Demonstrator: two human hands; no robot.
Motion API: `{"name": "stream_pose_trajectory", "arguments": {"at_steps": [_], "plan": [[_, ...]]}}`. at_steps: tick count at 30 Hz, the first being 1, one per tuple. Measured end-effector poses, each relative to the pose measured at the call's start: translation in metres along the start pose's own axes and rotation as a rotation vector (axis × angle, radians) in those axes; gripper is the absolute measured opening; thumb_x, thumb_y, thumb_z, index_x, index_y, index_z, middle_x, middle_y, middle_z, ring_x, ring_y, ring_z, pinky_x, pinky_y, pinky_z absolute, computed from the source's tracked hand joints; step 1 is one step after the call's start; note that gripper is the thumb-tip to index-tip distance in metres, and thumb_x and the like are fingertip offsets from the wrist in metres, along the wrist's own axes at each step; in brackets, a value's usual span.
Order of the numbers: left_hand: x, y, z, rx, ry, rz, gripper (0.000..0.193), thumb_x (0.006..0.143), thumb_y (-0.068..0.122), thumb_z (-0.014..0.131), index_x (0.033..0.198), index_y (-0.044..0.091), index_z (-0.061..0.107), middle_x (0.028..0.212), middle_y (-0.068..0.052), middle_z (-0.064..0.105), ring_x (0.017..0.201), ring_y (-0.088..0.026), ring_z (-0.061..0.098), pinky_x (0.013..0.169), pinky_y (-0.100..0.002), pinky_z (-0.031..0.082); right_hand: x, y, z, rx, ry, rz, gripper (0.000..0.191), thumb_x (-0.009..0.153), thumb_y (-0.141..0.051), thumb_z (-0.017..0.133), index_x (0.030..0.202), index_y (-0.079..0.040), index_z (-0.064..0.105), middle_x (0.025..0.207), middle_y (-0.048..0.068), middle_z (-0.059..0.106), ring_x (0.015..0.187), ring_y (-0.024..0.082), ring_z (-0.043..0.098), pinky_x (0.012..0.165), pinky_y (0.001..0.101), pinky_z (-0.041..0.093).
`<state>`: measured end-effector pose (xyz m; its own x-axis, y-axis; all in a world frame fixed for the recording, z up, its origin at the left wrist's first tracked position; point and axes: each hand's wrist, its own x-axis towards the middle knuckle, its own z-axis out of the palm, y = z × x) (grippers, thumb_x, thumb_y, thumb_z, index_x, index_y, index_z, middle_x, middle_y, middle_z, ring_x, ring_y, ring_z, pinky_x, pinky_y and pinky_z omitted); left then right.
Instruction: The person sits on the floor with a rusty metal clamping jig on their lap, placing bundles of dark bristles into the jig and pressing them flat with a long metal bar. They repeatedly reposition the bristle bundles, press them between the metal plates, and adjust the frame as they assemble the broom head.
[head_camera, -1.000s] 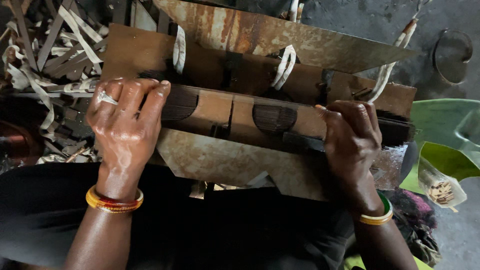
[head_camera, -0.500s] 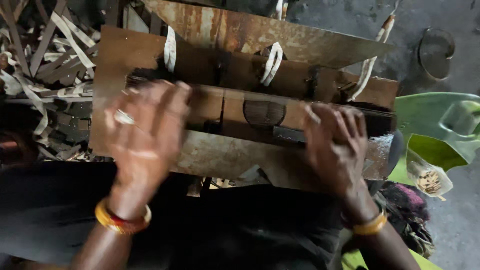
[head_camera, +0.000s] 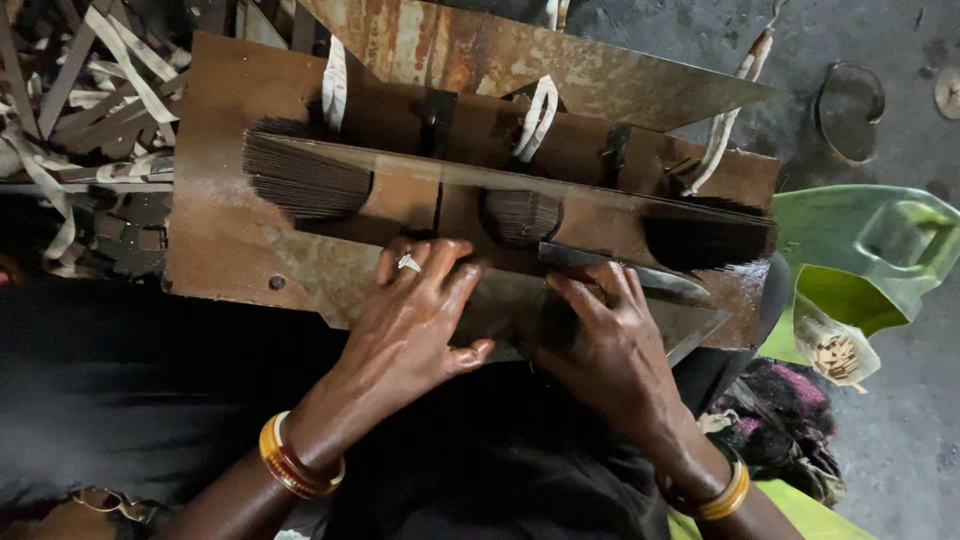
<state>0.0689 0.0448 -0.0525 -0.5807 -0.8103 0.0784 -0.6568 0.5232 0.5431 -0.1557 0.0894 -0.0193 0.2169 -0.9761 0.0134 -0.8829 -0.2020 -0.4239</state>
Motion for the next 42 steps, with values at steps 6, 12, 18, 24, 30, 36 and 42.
{"name": "stream_pose_trajectory", "arguments": {"at_steps": [6, 12, 18, 24, 30, 36, 42], "plan": [[0.001, -0.001, 0.003, 0.008, 0.017, 0.019, 0.081, 0.063, 0.043, 0.087, 0.126, 0.000, 0.060, 0.130, -0.016, 0.052, 0.123, -0.035, 0.049, 0.109, -0.054, 0.031, 0.003, -0.002, 0.000, 0.037, 0.032, 0.004, 0.066, 0.065, -0.030, 0.091, 0.120, 0.000, 0.070, 0.120, 0.019, 0.061, 0.116, 0.038, 0.056, 0.097, 0.0464, 0.049], [0.000, -0.003, 0.003, 0.014, -0.035, 0.015, 0.080, 0.066, 0.044, 0.086, 0.128, 0.001, 0.060, 0.132, -0.015, 0.052, 0.126, -0.036, 0.048, 0.110, -0.053, 0.032, 0.000, -0.001, 0.002, 0.067, 0.053, 0.042, 0.065, 0.064, -0.030, 0.091, 0.120, -0.002, 0.072, 0.120, 0.018, 0.062, 0.115, 0.037, 0.057, 0.096, 0.0458, 0.050], [0.000, 0.001, 0.009, 0.179, 0.058, 0.077, 0.076, 0.071, 0.050, 0.077, 0.124, -0.001, 0.064, 0.127, -0.019, 0.055, 0.121, -0.036, 0.052, 0.107, -0.055, 0.038, -0.002, 0.002, 0.009, 0.086, 0.072, 0.059, 0.064, 0.069, -0.032, 0.091, 0.121, -0.003, 0.068, 0.122, 0.017, 0.059, 0.118, 0.038, 0.055, 0.098, 0.0468, 0.049], [0.004, 0.004, 0.015, 0.221, 0.100, 0.098, 0.070, 0.073, 0.050, 0.072, 0.118, -0.003, 0.068, 0.126, -0.021, 0.060, 0.119, -0.038, 0.057, 0.098, -0.053, 0.046, -0.006, 0.002, 0.020, 0.043, 0.120, 0.037, 0.069, 0.066, -0.025, 0.088, 0.126, -0.003, 0.061, 0.126, 0.018, 0.056, 0.117, 0.041, 0.051, 0.102, 0.0492, 0.045], [0.008, 0.009, 0.011, 0.150, 0.083, 0.068, 0.069, 0.071, 0.050, 0.074, 0.115, -0.002, 0.068, 0.123, -0.019, 0.060, 0.117, -0.038, 0.057, 0.095, -0.053, 0.047, -0.010, 0.002, 0.014, 0.073, 0.092, 0.080, 0.071, 0.063, -0.021, 0.087, 0.127, -0.003, 0.062, 0.126, 0.020, 0.055, 0.119, 0.042, 0.050, 0.103, 0.0486, 0.045], [0.008, 0.013, 0.007, 0.175, 0.042, 0.052, 0.071, 0.067, 0.047, 0.079, 0.117, -0.001, 0.066, 0.118, -0.015, 0.056, 0.115, -0.034, 0.053, 0.102, -0.054, 0.039, -0.007, 0.005, 0.007, 0.056, 0.049, 0.058, 0.070, 0.062, -0.022, 0.088, 0.126, -0.001, 0.067, 0.127, 0.020, 0.057, 0.120, 0.041, 0.053, 0.101, 0.0472, 0.048], [0.007, 0.012, 0.007, 0.157, 0.039, 0.048, 0.072, 0.067, 0.048, 0.080, 0.117, -0.001, 0.067, 0.117, -0.015, 0.056, 0.112, -0.035, 0.053, 0.102, -0.053, 0.038, -0.005, 0.007, 0.005, 0.077, 0.016, 0.107, 0.070, 0.065, -0.033, 0.091, 0.124, -0.003, 0.069, 0.126, 0.019, 0.058, 0.119, 0.038, 0.054, 0.101, 0.0458, 0.047]]}}
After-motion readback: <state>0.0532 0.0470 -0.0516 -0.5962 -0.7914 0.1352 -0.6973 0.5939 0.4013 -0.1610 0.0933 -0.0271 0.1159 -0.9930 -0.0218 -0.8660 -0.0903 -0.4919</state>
